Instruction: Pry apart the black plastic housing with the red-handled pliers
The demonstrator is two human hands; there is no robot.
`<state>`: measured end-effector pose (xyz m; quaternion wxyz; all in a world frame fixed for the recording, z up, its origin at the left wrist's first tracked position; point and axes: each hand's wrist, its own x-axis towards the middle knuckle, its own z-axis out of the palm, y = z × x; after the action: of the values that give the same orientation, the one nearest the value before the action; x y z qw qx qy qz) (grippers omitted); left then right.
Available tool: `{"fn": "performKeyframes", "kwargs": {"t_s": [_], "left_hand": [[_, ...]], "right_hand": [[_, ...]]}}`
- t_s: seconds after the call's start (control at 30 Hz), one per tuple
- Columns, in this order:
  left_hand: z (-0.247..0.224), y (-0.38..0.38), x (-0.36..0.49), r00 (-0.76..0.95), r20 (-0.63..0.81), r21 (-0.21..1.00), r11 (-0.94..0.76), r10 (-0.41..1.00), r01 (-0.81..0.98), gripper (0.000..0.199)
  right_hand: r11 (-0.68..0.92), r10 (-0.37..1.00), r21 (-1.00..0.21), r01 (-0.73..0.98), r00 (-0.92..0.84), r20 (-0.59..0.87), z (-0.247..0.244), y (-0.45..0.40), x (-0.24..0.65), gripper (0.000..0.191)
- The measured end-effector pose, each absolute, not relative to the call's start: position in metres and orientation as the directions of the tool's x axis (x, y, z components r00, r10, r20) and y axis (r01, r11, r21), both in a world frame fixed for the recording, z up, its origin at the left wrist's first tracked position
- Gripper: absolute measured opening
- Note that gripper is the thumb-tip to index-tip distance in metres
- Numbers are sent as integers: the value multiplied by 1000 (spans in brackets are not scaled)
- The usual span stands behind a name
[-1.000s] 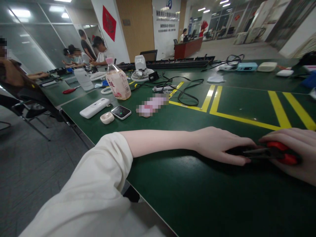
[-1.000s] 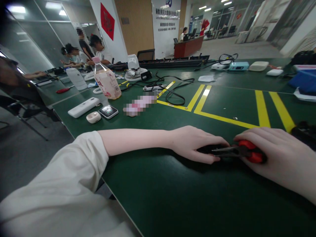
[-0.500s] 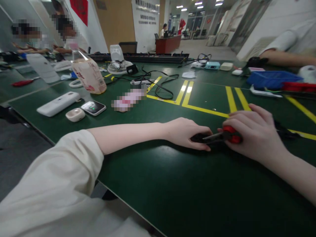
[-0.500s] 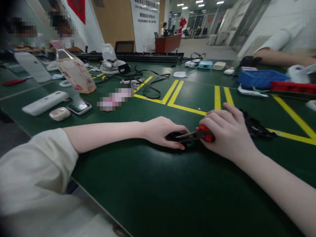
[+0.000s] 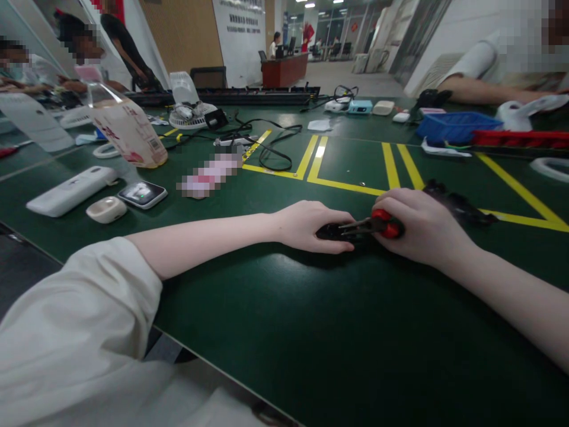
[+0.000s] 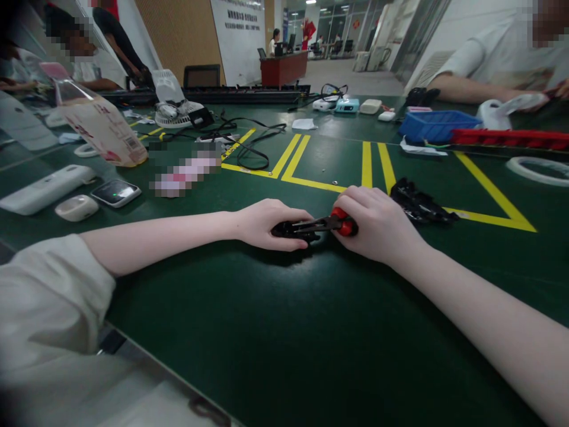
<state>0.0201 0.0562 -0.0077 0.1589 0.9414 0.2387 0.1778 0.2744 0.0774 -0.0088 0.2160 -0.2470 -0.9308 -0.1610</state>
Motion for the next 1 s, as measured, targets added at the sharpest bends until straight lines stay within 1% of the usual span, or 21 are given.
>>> {"fn": "performKeyframes", "kwargs": {"t_s": [0.1, 0.33, 0.47, 0.53, 0.67, 0.77, 0.87, 1.0], "left_hand": [[-7, 55, 20, 817, 266, 398, -831, 511, 390, 42], [-8, 55, 19, 804, 277, 384, -828, 526, 409, 43], [-9, 55, 20, 800, 273, 371, -825, 535, 425, 43], [-10, 56, 20, 798, 294, 364, -833, 527, 416, 43], [-11, 56, 20, 788, 337, 361, -843, 516, 398, 44], [-10, 56, 19, 787, 332, 362, -841, 520, 402, 44], [-10, 56, 19, 789, 324, 378, -836, 522, 397, 44], [-11, 56, 19, 782, 378, 408, -847, 496, 341, 44]], "right_hand": [[826, 408, 175, 535, -783, 468, -8, 77, 274, 10], [823, 410, 190, 535, -792, 453, -7, 76, 273, 7], [832, 421, 137, 537, -773, 476, -9, 77, 273, 8], [831, 433, 112, 545, -759, 486, -11, 78, 273, 8], [825, 449, 98, 557, -750, 485, -15, 81, 275, 8], [824, 454, 86, 560, -744, 489, -17, 82, 277, 8], [815, 481, 75, 574, -744, 465, -15, 80, 276, 9], [806, 506, 64, 589, -740, 444, -10, 76, 272, 8]]}}
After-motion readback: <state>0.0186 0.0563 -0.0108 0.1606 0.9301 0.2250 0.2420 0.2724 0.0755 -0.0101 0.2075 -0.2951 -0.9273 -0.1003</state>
